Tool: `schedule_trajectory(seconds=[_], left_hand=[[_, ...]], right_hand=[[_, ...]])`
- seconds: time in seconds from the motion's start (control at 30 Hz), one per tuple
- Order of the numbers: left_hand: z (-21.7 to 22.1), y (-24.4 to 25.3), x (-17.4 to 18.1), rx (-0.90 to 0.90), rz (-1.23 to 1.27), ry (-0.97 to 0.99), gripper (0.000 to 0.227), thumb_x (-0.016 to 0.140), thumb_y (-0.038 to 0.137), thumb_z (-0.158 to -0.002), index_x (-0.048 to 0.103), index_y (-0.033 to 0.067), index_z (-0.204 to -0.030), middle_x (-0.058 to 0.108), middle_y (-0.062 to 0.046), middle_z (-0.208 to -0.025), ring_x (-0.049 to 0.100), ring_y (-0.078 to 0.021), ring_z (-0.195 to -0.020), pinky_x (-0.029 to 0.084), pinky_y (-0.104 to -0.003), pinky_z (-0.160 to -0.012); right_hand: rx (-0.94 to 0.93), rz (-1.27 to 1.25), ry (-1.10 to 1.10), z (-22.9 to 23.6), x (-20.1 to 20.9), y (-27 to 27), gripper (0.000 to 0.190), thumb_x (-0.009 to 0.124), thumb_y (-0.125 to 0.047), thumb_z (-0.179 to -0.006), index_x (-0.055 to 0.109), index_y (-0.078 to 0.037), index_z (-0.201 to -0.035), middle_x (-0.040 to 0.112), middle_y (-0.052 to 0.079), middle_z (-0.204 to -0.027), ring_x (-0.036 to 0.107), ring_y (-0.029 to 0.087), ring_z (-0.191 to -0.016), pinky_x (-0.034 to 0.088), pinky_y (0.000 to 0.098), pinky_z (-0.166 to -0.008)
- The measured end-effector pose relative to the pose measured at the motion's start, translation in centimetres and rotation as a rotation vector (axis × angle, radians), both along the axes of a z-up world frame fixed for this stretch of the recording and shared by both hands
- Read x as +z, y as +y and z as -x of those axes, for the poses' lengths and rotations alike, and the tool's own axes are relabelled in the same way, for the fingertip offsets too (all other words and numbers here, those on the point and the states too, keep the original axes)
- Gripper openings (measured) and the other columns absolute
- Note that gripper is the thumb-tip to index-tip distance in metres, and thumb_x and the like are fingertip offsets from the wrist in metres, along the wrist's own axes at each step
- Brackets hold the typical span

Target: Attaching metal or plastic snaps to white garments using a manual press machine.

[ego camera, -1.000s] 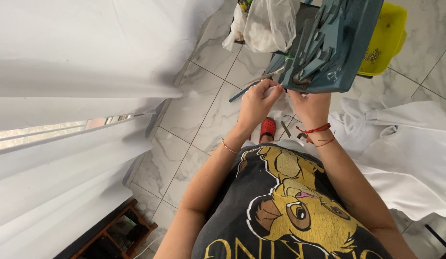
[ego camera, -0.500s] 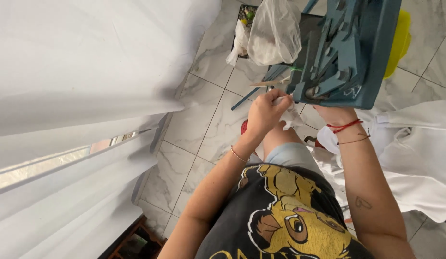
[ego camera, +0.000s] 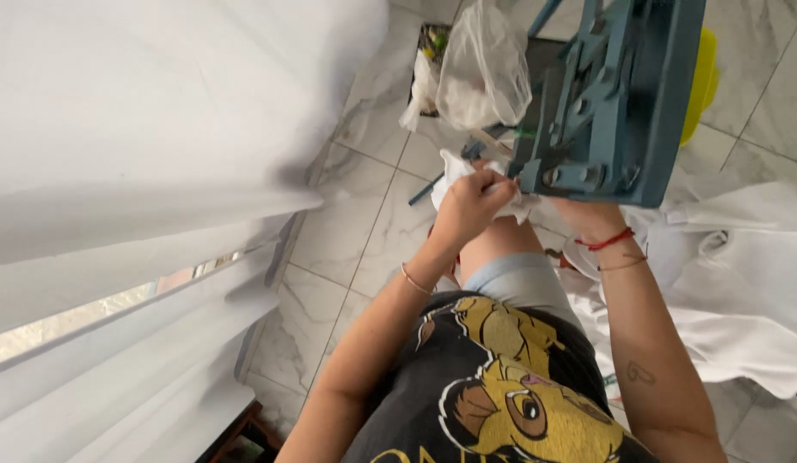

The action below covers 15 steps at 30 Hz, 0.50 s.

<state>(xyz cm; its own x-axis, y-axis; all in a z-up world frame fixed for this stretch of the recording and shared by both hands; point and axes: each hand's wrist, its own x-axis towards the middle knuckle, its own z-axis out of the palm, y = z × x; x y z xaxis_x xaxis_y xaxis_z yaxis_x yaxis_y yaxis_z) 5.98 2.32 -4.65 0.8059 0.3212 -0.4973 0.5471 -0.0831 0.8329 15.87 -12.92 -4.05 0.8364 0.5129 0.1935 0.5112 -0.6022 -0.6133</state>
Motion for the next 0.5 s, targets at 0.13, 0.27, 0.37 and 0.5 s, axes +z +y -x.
schedule_trajectory(seconds=[0.13,0.27,0.37,0.5], left_hand=[[-0.3,0.3,3.2,0.001,0.038,0.048,0.027,0.054,0.038,-0.072,0.065,0.0164,-0.083,0.063,-0.009,-0.071,0.062,-0.0272,-0.074,0.048,-0.037,-0.071],[-0.5,0.9,3.3,-0.02,0.029,0.051,0.028,0.054,0.038,-0.072,0.065,0.0155,-0.084,0.062,-0.009,-0.07,0.061,-0.0274,-0.073,0.048,-0.038,-0.07],[-0.3,0.9,2.7,-0.044,0.01,0.004,0.027,0.055,0.038,-0.072,0.065,0.0165,-0.084,0.062,-0.009,-0.069,0.061,-0.0272,-0.071,0.048,-0.038,-0.067],[0.1,0.6,1.8,-0.071,-0.028,-0.049,0.03,0.055,0.038,-0.073,0.065,0.015,-0.088,0.062,-0.014,-0.071,0.06,-0.0317,-0.073,0.047,-0.04,-0.067]], right_hand=[[-0.002,0.036,-0.006,-0.6,-0.4,-0.8,0.011,0.057,-0.009,-0.088,0.054,-0.004,-0.079,0.053,0.013,-0.069,0.056,0.032,-0.07,0.046,0.0373,-0.06],[0.018,0.072,-0.024,-1.1,-0.4,-0.4,0.013,0.055,-0.008,-0.089,0.053,-0.005,-0.077,0.052,0.012,-0.067,0.055,0.032,-0.069,0.045,0.0376,-0.06],[0.009,0.069,-0.072,-0.4,0.4,-0.7,0.014,0.055,-0.008,-0.09,0.052,-0.006,-0.076,0.051,0.011,-0.066,0.055,0.032,-0.069,0.045,0.0378,-0.06],[0.003,0.095,-0.109,0.7,0.5,-0.6,0.016,0.053,-0.008,-0.09,0.051,-0.007,-0.074,0.05,0.01,-0.064,0.054,0.032,-0.069,0.044,0.0381,-0.06]])
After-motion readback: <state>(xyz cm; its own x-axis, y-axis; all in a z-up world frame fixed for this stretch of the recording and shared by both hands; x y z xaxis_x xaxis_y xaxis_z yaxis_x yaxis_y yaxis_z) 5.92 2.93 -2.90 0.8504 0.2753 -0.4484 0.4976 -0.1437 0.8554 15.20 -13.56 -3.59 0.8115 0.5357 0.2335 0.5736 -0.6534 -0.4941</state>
